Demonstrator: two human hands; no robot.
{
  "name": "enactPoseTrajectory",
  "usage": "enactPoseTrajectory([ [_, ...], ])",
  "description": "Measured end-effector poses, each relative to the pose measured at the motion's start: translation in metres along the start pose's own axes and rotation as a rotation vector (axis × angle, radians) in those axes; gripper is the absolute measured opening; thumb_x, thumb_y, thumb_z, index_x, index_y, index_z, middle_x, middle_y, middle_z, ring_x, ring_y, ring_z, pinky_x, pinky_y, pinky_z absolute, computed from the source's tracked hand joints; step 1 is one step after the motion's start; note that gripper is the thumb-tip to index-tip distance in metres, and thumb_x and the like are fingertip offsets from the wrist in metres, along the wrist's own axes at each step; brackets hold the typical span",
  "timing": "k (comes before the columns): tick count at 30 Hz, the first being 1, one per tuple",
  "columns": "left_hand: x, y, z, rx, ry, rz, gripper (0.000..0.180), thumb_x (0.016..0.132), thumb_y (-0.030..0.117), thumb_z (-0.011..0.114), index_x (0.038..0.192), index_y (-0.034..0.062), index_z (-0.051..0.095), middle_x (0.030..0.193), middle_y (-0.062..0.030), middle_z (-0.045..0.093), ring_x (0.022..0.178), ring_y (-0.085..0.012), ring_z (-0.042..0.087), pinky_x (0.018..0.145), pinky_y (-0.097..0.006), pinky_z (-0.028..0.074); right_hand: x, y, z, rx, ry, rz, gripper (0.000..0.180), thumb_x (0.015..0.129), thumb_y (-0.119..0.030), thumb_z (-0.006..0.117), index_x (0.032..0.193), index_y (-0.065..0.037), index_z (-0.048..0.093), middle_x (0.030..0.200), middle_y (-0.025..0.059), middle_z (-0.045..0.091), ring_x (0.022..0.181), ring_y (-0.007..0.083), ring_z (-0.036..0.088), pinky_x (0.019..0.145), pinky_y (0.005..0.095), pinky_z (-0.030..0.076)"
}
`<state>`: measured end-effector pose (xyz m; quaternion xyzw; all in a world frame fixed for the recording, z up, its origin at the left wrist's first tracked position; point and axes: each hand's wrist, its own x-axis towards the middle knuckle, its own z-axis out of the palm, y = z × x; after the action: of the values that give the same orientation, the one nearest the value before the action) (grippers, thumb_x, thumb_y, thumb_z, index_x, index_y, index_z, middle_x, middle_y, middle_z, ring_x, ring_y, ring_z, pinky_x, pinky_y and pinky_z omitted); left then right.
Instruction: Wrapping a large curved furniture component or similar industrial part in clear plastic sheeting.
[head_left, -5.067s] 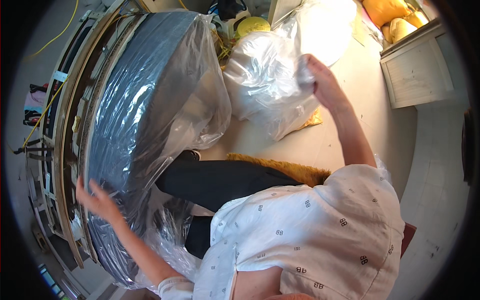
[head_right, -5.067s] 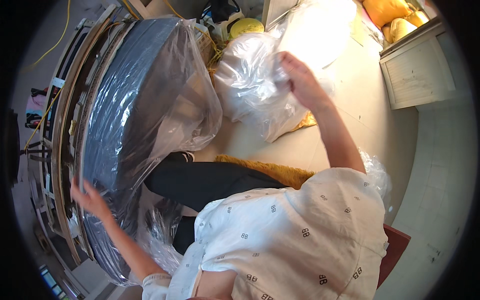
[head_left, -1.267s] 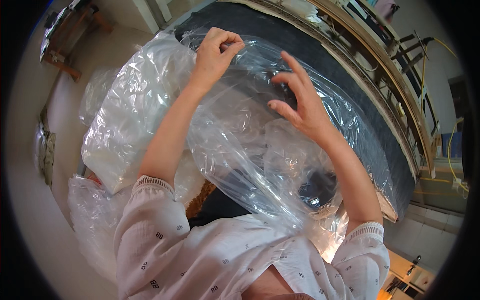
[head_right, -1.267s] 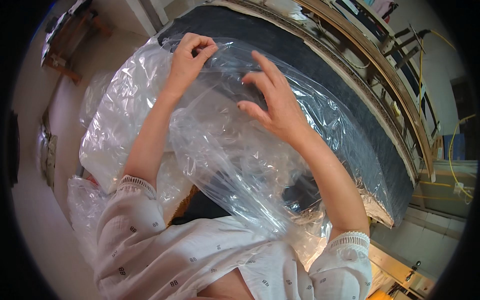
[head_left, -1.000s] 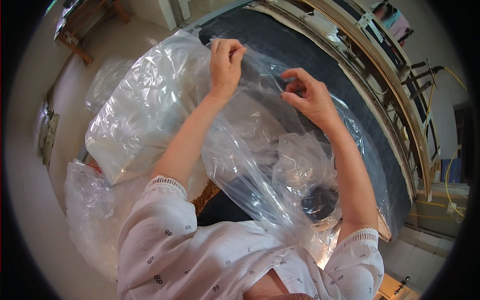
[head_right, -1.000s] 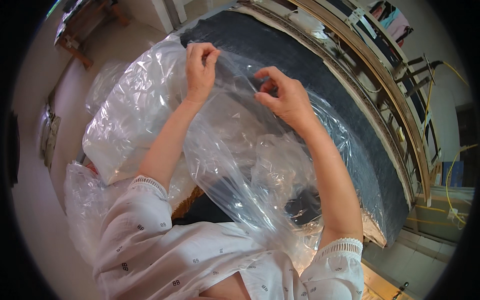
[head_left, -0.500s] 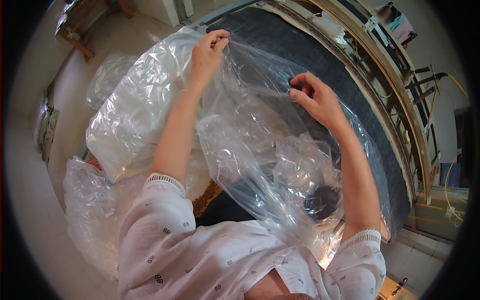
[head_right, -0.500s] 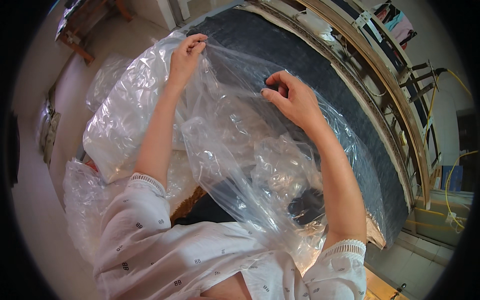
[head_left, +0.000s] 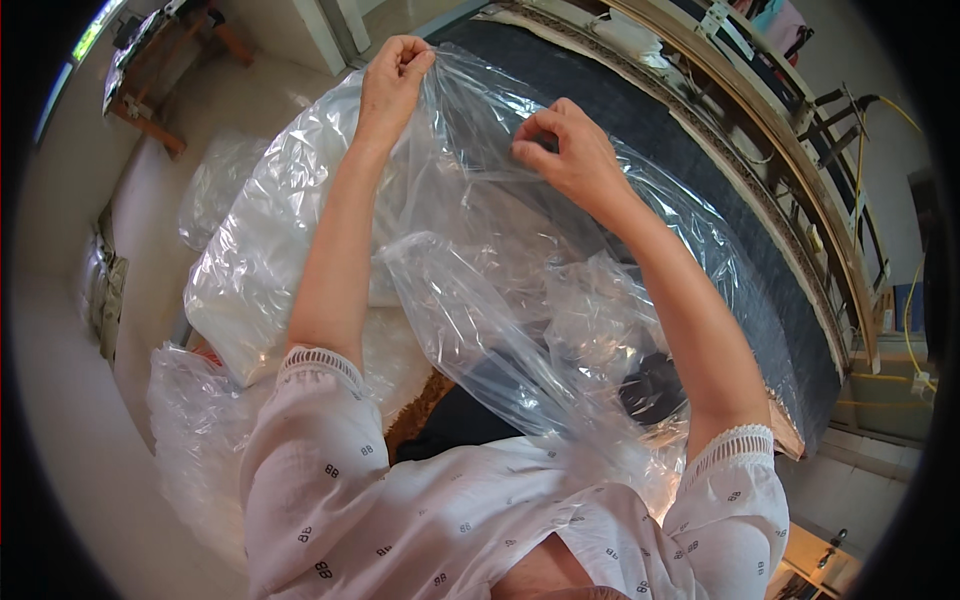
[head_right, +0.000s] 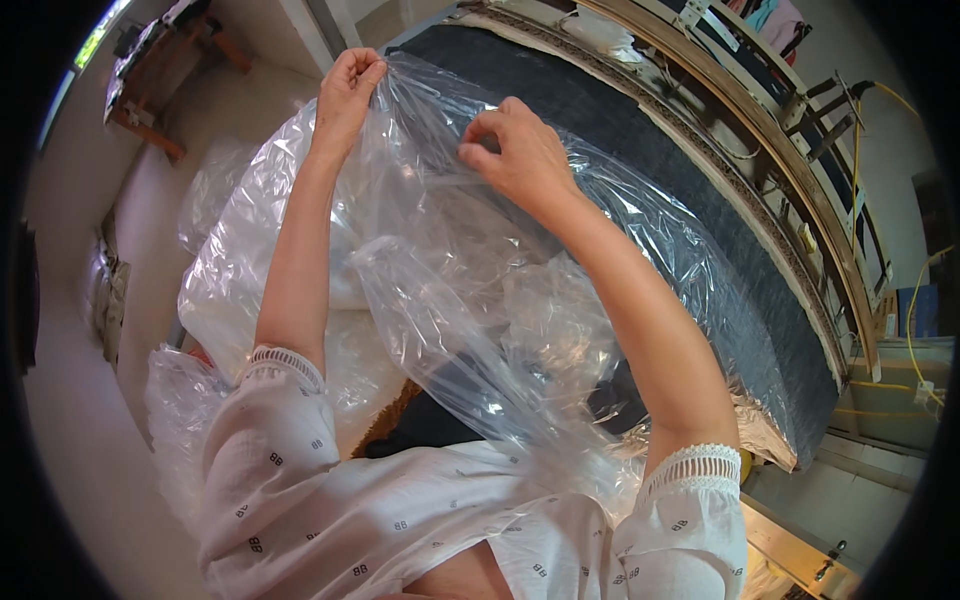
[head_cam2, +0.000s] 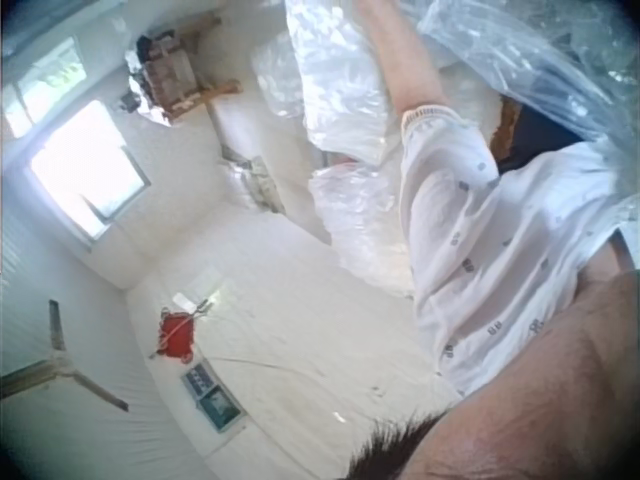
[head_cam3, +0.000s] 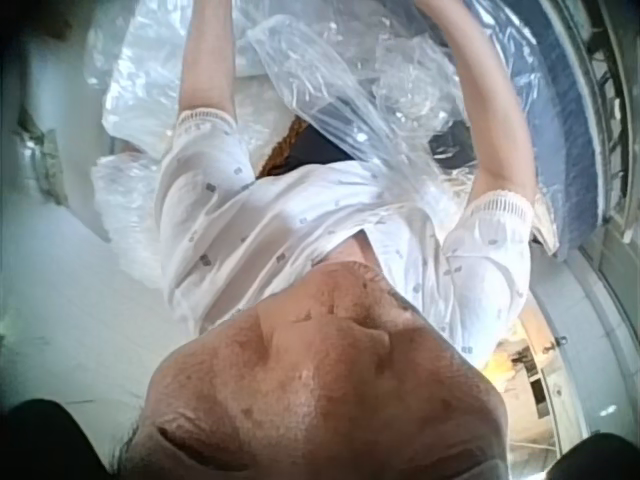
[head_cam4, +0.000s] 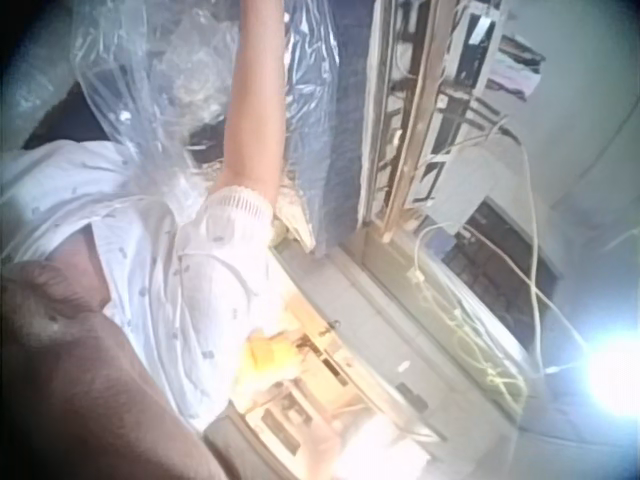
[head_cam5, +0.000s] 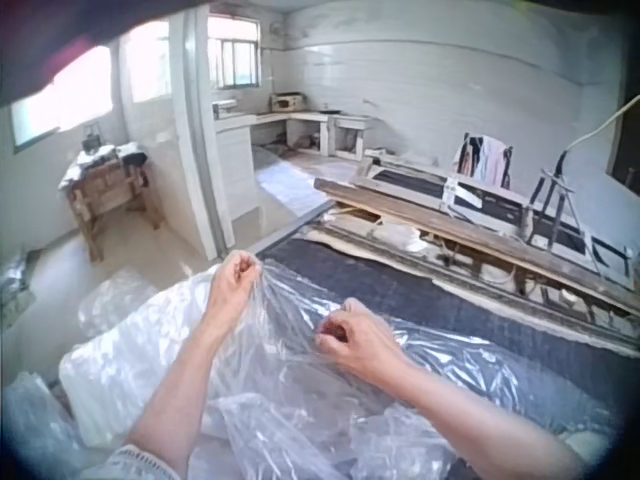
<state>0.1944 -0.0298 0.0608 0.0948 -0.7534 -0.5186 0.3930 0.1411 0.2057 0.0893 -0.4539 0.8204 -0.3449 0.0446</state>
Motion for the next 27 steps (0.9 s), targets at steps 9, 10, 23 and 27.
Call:
enactPoseTrajectory([
  [9,0.016,0.004,0.022,-0.11,-0.057,-0.14,0.016,0.085,0.014,0.057,0.096,0.0027,0.058,0.08,-0.0004,0.057,0.068,-0.0071,0.051,0.061,-0.021,0.041,-0.001,0.005,-0.006,0.615,0.099,0.246,0.018,0.085,-0.022,0.054,0.095,-0.006,0.056,0.078,0.0061,0.064,0.072,0.0123,0.056,0.065,0.0266,0.041],
  [10,0.017,0.001,0.033,-0.21,-0.002,-0.146,0.017,0.086,0.016,0.056,0.096,0.0021,0.057,0.08,-0.0016,0.058,0.068,-0.0076,0.053,0.062,-0.02,0.042,-0.007,0.002,-0.011,0.613,0.121,0.263,0.018,0.085,-0.022,0.054,0.095,-0.006,0.056,0.078,0.0061,0.064,0.072,0.0123,0.056,0.065,0.0266,0.041],
  [23,0.121,-0.13,0.026,1.176,-0.041,0.588,0.022,0.084,0.011,0.047,0.096,-0.0032,0.058,0.097,-0.0173,0.057,0.096,-0.0304,0.053,0.086,-0.036,0.041,-0.41,0.097,-0.082,0.353,-1.147,0.672,0.025,0.079,-0.016,0.054,0.098,-0.002,0.062,0.09,0.0106,0.064,0.081,0.0211,0.059,0.077,0.0343,0.045],
  [27,0.124,-0.141,0.025,1.109,-0.069,0.416,0.026,0.083,0.013,0.045,0.099,-0.0034,0.057,0.1,-0.021,0.057,0.097,-0.0353,0.054,0.084,-0.04,0.042,-0.517,0.07,-0.12,-0.247,-0.929,1.038,0.021,0.077,-0.014,0.051,0.091,-0.005,0.063,0.085,0.0134,0.063,0.076,0.0252,0.057,0.073,0.0372,0.045],
])
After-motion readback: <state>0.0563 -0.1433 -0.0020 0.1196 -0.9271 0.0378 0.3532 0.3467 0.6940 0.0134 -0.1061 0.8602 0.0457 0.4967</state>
